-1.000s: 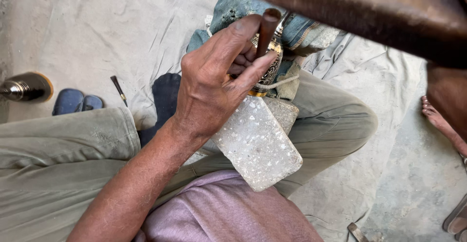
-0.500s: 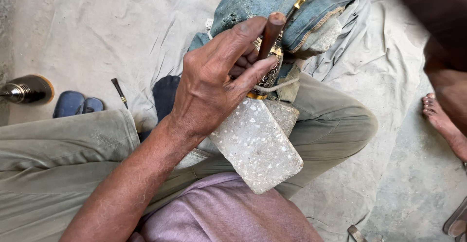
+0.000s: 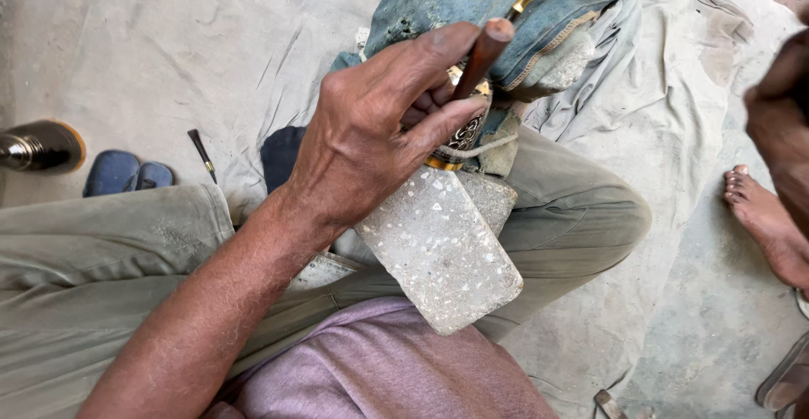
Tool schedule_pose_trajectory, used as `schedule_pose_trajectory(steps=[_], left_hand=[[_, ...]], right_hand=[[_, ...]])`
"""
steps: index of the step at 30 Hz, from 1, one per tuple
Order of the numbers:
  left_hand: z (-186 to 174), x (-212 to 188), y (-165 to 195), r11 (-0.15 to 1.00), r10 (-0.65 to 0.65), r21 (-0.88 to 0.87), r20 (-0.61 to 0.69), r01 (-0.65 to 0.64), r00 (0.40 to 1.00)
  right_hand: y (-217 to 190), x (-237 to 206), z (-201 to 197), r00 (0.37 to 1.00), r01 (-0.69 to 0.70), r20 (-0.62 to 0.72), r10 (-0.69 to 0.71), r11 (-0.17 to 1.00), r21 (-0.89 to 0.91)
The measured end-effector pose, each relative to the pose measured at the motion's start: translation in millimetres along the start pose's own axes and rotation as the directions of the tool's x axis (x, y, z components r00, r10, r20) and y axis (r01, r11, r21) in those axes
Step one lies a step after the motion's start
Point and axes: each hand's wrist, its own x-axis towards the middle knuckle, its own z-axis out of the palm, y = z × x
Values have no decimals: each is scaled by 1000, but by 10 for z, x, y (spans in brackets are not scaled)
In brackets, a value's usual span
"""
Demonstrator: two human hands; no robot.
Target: The person sits on the ground with an ornate brass bell resting on a stone block on their lap. They hold a small chisel against the bell's decorated surface with one hand and strike it with a wooden mallet held in the other hand, working the pattern around the bell, occasionally repositioning the bell and rotating the chisel as they hammer.
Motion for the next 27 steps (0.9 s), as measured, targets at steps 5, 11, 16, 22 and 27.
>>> schedule_pose_trajectory(steps=[5,11,16,22,27], left_hand=[[-27,40,-9,1000,14,17,38,-15,999],[-67,80,3,1000,19,10,68,-20,998],[-79,91,-15,999,20,-39,77,-17,997],[-79,89,-64,998,49,-45,81,-46,996],[-69,101,-103,1000,27,-17,121,-25,992]], right_hand=[[54,-13,14,1000,-20,-7,20,1000,0],[136,-44,27,999,-35,-10,35,999,-5],[216,47,93,1000,-25,2,25,999,-24],[309,-37,95,999,-45,-5,45,999,-23],[435,-74,113,998,-58,-17,57,998,-27]])
